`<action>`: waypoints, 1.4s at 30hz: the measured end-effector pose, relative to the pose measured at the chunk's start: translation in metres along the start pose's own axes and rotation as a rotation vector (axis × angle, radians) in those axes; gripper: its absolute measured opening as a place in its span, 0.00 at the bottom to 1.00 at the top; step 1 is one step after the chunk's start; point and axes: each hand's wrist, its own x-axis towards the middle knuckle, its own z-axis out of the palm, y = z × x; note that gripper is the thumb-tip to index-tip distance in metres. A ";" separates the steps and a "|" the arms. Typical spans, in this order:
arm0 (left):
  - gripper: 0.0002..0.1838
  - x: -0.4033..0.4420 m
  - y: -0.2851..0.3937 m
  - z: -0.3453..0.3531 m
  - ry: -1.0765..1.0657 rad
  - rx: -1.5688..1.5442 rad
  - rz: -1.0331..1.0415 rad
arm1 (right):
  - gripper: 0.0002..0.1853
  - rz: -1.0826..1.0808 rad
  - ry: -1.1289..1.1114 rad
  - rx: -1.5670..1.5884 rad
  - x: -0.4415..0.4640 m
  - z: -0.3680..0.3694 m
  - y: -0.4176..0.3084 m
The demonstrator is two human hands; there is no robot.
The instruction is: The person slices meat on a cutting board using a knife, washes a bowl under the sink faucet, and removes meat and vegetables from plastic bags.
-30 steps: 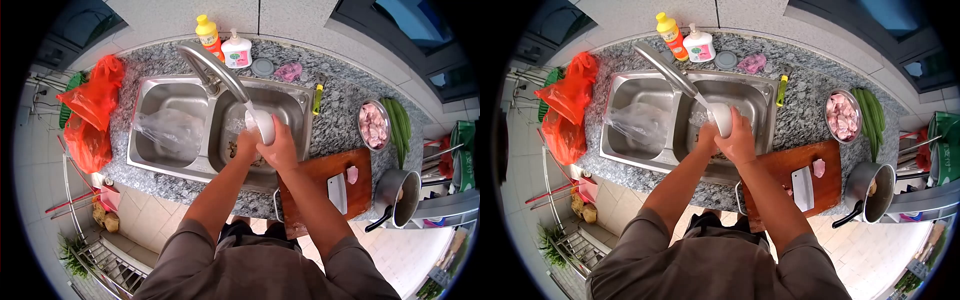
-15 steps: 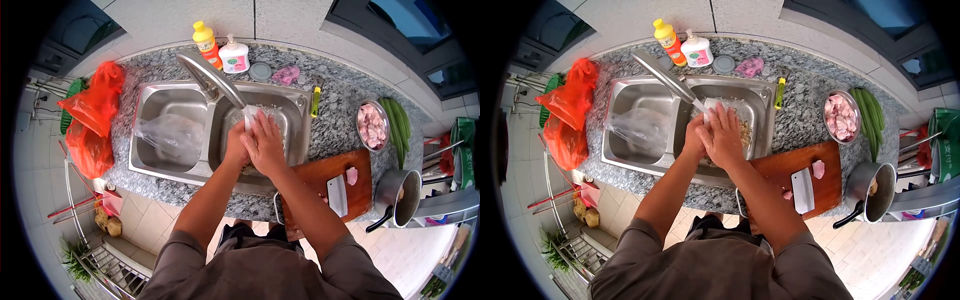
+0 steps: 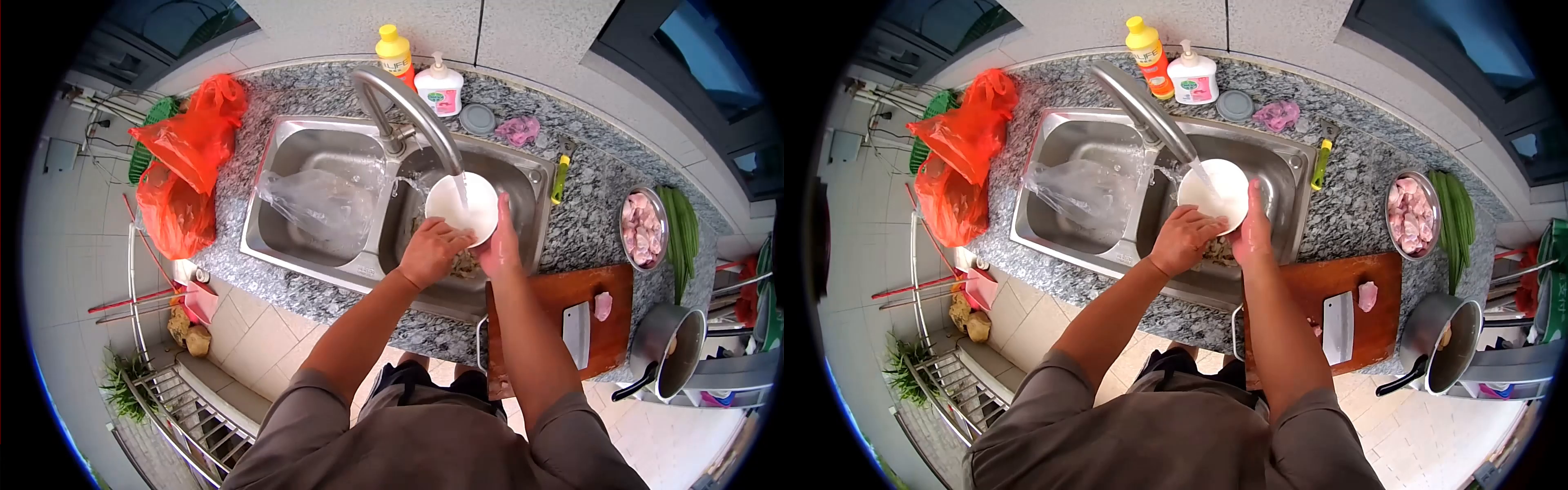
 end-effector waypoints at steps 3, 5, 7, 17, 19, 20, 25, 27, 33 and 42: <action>0.20 -0.015 -0.009 -0.001 -0.101 0.076 0.070 | 0.31 -0.112 -0.029 -0.328 -0.012 0.001 -0.004; 0.17 -0.019 -0.005 -0.006 -0.056 0.041 0.021 | 0.29 -0.083 -0.003 -0.510 -0.025 0.006 -0.014; 0.14 -0.018 -0.004 -0.012 -0.017 -0.077 -0.070 | 0.30 -0.145 0.004 -0.519 -0.028 0.004 -0.015; 0.19 0.023 -0.068 -0.013 0.646 -0.659 -0.894 | 0.40 -1.088 0.249 -1.608 -0.072 0.011 -0.041; 0.25 0.051 -0.080 -0.034 0.614 -0.907 -1.037 | 0.43 -1.225 0.191 -1.671 -0.085 0.012 -0.053; 0.25 0.061 -0.088 -0.035 0.607 -1.029 -1.106 | 0.45 -1.301 0.175 -1.687 -0.088 0.012 -0.058; 0.32 0.094 -0.151 -0.009 0.554 -1.626 -1.088 | 0.48 -1.455 0.120 -1.664 -0.120 0.022 -0.080; 0.28 0.109 -0.127 -0.026 0.759 -1.602 -1.156 | 0.49 -1.464 0.094 -1.675 -0.134 0.020 -0.088; 0.26 0.137 -0.114 -0.066 0.956 -1.712 -1.034 | 0.49 -1.359 0.073 -1.760 -0.153 -0.005 -0.082; 0.43 0.035 0.023 -0.027 -0.079 -0.696 -0.550 | 0.35 -1.459 -0.131 -1.875 -0.169 -0.032 -0.068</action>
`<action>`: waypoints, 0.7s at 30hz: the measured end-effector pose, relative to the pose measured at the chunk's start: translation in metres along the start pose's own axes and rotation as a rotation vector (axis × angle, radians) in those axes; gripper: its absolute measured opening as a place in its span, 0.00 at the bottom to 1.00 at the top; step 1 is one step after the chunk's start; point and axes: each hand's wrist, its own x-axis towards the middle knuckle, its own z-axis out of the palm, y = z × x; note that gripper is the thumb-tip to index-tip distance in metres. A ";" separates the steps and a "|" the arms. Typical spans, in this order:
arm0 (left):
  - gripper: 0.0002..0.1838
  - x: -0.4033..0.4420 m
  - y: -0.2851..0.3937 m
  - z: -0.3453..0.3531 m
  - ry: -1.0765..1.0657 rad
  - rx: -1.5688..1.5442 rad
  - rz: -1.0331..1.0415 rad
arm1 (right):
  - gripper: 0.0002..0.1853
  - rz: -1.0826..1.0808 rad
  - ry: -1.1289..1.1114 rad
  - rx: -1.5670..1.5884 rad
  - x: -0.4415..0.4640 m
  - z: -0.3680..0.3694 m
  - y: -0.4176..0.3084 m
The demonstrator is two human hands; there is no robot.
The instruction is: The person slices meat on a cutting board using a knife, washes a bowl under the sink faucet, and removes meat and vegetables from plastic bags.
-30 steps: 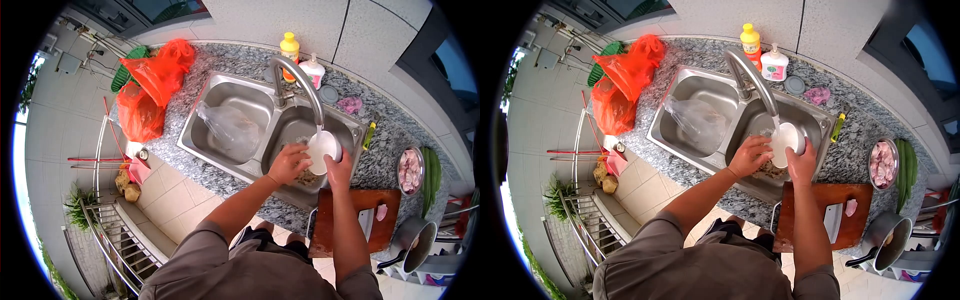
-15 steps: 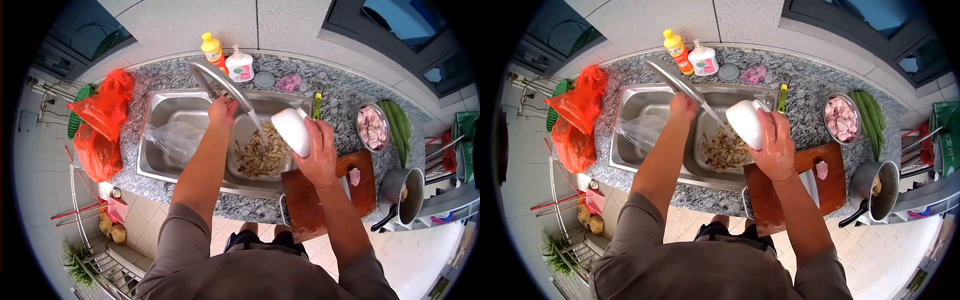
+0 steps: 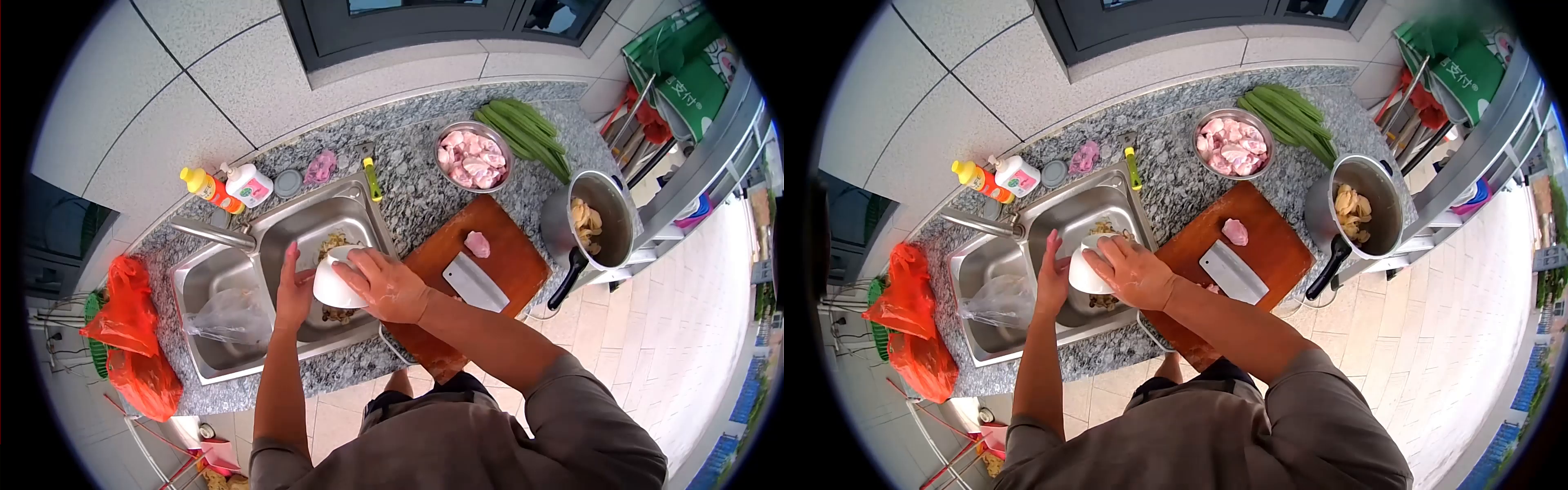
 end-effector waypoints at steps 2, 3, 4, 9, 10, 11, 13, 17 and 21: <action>0.40 -0.011 -0.030 0.007 -0.106 -0.075 0.301 | 0.31 -0.054 0.032 0.019 -0.008 -0.004 -0.003; 0.40 -0.014 -0.036 0.003 -0.128 -0.055 0.338 | 0.31 -0.080 0.035 0.027 -0.010 -0.008 -0.003; 0.40 -0.015 -0.021 0.000 -0.201 0.150 0.399 | 0.31 -0.072 0.032 0.037 -0.013 -0.011 -0.001; 0.36 -0.039 0.073 0.035 -0.157 0.268 0.384 | 0.40 0.063 0.030 0.105 -0.020 -0.033 0.002; 0.34 -0.038 0.076 0.038 -0.101 0.368 0.435 | 0.42 0.041 0.012 0.106 -0.021 -0.038 0.002; 0.32 -0.034 0.079 0.041 -0.046 0.467 0.482 | 0.43 0.022 -0.009 0.107 -0.021 -0.044 0.003; 0.25 -0.021 0.078 0.049 0.064 0.562 0.582 | 0.44 0.031 0.006 0.086 -0.017 -0.057 0.001; 0.20 0.020 0.069 0.080 0.107 0.615 0.314 | 0.36 0.249 0.165 0.033 -0.030 -0.092 0.002; 0.18 0.073 0.068 0.125 -0.156 0.086 -0.320 | 0.21 0.525 0.239 0.164 -0.104 -0.120 0.006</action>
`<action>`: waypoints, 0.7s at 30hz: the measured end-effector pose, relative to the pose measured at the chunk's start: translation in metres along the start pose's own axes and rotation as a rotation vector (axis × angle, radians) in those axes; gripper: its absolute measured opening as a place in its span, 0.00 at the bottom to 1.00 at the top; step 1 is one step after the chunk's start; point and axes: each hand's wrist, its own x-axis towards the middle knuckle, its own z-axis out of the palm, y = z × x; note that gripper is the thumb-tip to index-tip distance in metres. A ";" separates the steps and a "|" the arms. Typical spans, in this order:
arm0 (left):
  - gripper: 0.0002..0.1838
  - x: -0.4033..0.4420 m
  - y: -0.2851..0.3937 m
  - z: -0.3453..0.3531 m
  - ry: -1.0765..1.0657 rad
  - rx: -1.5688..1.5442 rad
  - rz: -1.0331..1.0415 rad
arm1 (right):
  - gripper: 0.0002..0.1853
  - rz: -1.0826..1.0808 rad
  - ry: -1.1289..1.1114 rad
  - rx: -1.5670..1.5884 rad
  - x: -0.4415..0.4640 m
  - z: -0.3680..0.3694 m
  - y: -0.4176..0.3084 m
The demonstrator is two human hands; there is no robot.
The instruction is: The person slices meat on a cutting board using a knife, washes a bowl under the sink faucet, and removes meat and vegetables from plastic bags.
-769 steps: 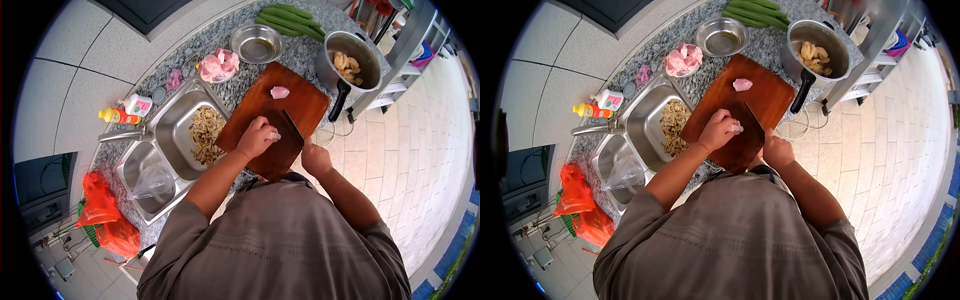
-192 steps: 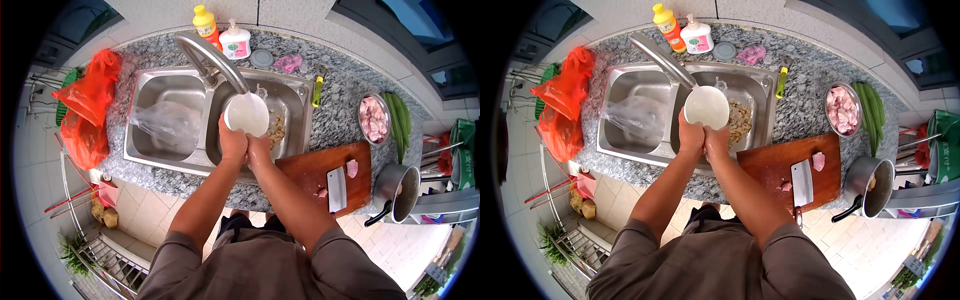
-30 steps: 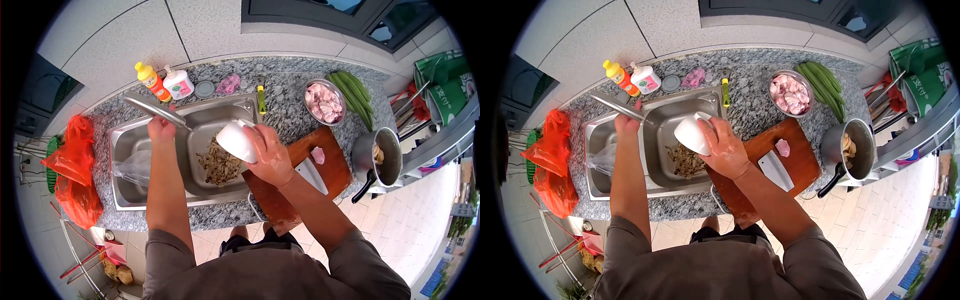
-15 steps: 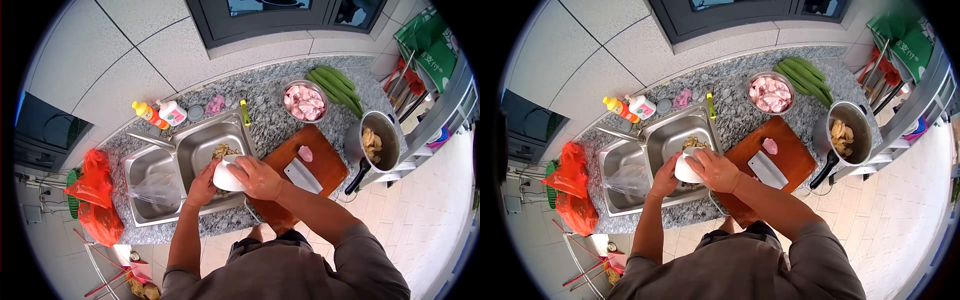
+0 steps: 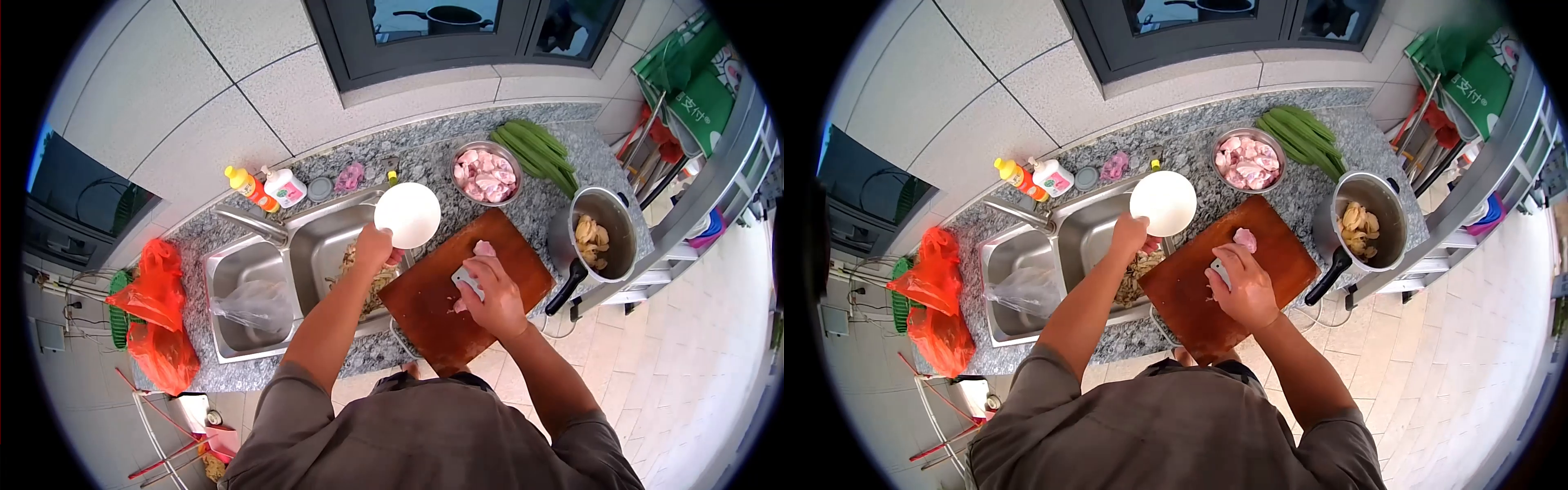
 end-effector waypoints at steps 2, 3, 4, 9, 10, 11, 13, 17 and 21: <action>0.18 0.016 0.011 0.013 -0.167 -0.217 -0.203 | 0.14 0.045 0.028 -0.131 -0.036 -0.036 0.003; 0.17 0.031 0.006 0.023 -0.192 -0.276 -0.240 | 0.13 0.073 0.008 -0.182 -0.061 -0.052 0.012; 0.17 0.040 0.005 0.030 -0.216 -0.334 -0.278 | 0.11 0.103 -0.011 -0.230 -0.092 -0.068 0.023; 0.17 0.072 -0.006 0.046 -0.233 -0.352 -0.397 | 0.13 0.960 -0.128 -0.413 -0.304 -0.141 0.062; 0.17 0.075 -0.008 0.045 -0.269 -0.383 -0.401 | 0.16 1.153 -0.156 -0.503 -0.361 -0.154 0.068; 0.17 0.089 -0.020 0.046 -0.296 -0.385 -0.400 | 0.23 1.398 -0.278 -0.580 -0.400 -0.168 0.055; 0.17 0.091 -0.016 0.047 -0.268 -0.386 -0.404 | 0.23 1.786 -0.409 -0.583 -0.486 -0.183 0.022; 0.17 0.111 -0.030 0.048 -0.303 -0.412 -0.420 | 0.16 2.101 -0.260 -0.025 -0.609 -0.181 -0.051; 0.17 0.121 -0.033 0.055 -0.278 -0.418 -0.427 | 0.16 2.193 -0.152 -0.038 -0.591 -0.142 -0.068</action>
